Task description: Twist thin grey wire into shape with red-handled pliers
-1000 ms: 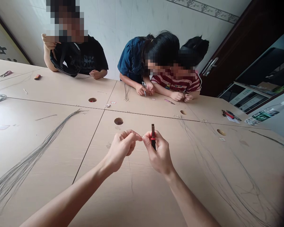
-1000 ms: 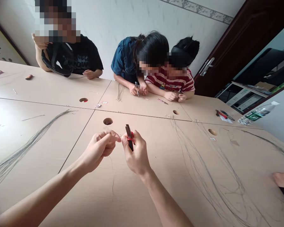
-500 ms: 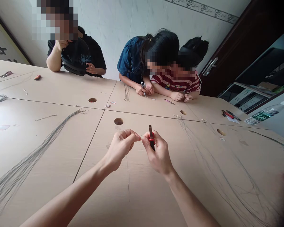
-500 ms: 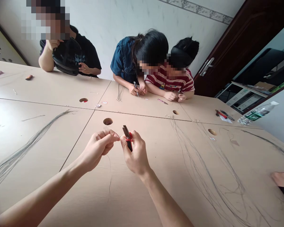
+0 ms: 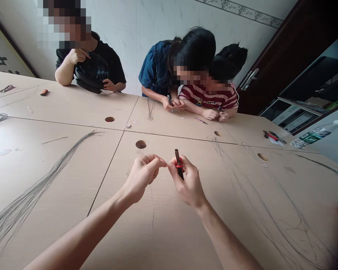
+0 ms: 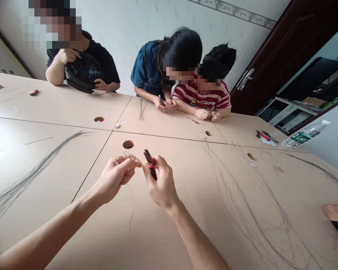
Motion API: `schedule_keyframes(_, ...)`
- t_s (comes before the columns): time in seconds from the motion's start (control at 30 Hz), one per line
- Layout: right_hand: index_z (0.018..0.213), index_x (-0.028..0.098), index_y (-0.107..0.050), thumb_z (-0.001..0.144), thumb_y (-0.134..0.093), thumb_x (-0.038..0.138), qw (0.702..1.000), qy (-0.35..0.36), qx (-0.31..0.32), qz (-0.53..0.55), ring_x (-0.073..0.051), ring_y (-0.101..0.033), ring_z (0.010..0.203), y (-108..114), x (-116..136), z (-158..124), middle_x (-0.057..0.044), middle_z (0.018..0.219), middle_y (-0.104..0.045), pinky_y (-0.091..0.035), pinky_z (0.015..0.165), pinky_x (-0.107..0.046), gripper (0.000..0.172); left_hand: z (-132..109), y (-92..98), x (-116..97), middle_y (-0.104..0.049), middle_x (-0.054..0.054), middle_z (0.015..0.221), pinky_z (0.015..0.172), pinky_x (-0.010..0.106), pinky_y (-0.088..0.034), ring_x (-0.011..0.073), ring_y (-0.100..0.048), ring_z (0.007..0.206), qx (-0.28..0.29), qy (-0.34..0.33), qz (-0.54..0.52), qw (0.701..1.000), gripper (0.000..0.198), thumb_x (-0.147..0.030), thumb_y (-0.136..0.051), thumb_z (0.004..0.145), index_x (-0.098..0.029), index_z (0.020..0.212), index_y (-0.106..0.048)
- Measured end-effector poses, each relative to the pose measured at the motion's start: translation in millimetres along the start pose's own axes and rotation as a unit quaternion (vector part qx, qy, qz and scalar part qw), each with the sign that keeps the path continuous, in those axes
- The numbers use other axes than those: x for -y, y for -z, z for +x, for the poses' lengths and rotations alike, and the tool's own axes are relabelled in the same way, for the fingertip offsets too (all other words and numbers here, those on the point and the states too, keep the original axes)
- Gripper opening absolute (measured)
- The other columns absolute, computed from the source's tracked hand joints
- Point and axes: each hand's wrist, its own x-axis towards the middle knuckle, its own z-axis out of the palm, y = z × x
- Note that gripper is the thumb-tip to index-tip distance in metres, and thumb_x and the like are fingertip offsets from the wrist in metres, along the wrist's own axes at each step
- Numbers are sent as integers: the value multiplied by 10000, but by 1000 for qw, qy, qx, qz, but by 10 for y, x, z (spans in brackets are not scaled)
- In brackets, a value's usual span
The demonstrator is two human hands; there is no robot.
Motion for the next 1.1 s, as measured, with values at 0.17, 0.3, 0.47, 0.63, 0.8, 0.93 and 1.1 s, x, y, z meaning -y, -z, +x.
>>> schedule_keyframes(0.17,763,205,-464,930,-501,320,1000,-6,2,-4,-119,-412,599,-3,-1,1,28,680,-459,-355,582,-257,206,1,6,11,-247,-89,464,449,243,-118,61,-173,451,-2,-3,5,1000,169,-263,-610,683,-181,582,-502)
schedule_keyframes(0.3,763,205,-462,929,-501,317,1000,-4,0,-6,-121,-398,602,-4,-4,2,30,674,-442,-357,589,-257,204,6,13,32,-242,-88,464,454,247,-118,60,-170,456,-6,-3,6,1000,189,-254,-607,691,-179,569,-483)
schedule_keyframes(0.47,757,206,-452,926,-504,307,1000,0,-1,-7,-121,-404,602,-3,-4,6,28,678,-449,-353,588,-254,204,19,20,52,-253,-89,472,459,245,-122,60,-171,464,-5,-4,16,1000,180,-257,-609,708,-177,593,-495)
schedule_keyframes(0.63,760,209,-445,924,-502,302,1000,-2,6,-10,-120,-398,596,-6,-10,13,29,677,-439,-348,583,-254,198,16,7,38,-236,-93,472,461,243,-124,60,-161,471,-6,-4,21,1000,196,-244,-595,718,-178,583,-470)
schedule_keyframes(0.8,743,210,-437,922,-501,297,1000,-4,5,-9,-120,-405,592,-11,1,11,30,670,-437,-352,578,-253,209,34,-3,59,-231,-93,481,456,238,-125,56,-161,470,-6,-10,17,1000,202,-238,-584,721,-175,575,-458)
schedule_keyframes(0.93,771,206,-473,915,-503,289,1000,-4,-2,1,-129,-457,620,-25,-2,6,17,703,-492,-395,614,-264,169,53,0,79,-237,-94,487,452,226,-135,53,-168,469,-15,-16,13,1000,181,-250,-593,728,-167,604,-491)
schedule_keyframes(1.1,882,197,-504,849,-487,178,991,51,-66,-100,-190,-526,773,-56,-111,4,-35,820,-569,-441,740,-342,42,55,29,24,-239,-104,476,439,214,-141,50,-170,455,-55,-18,-14,998,118,-246,-590,728,-160,671,-533)
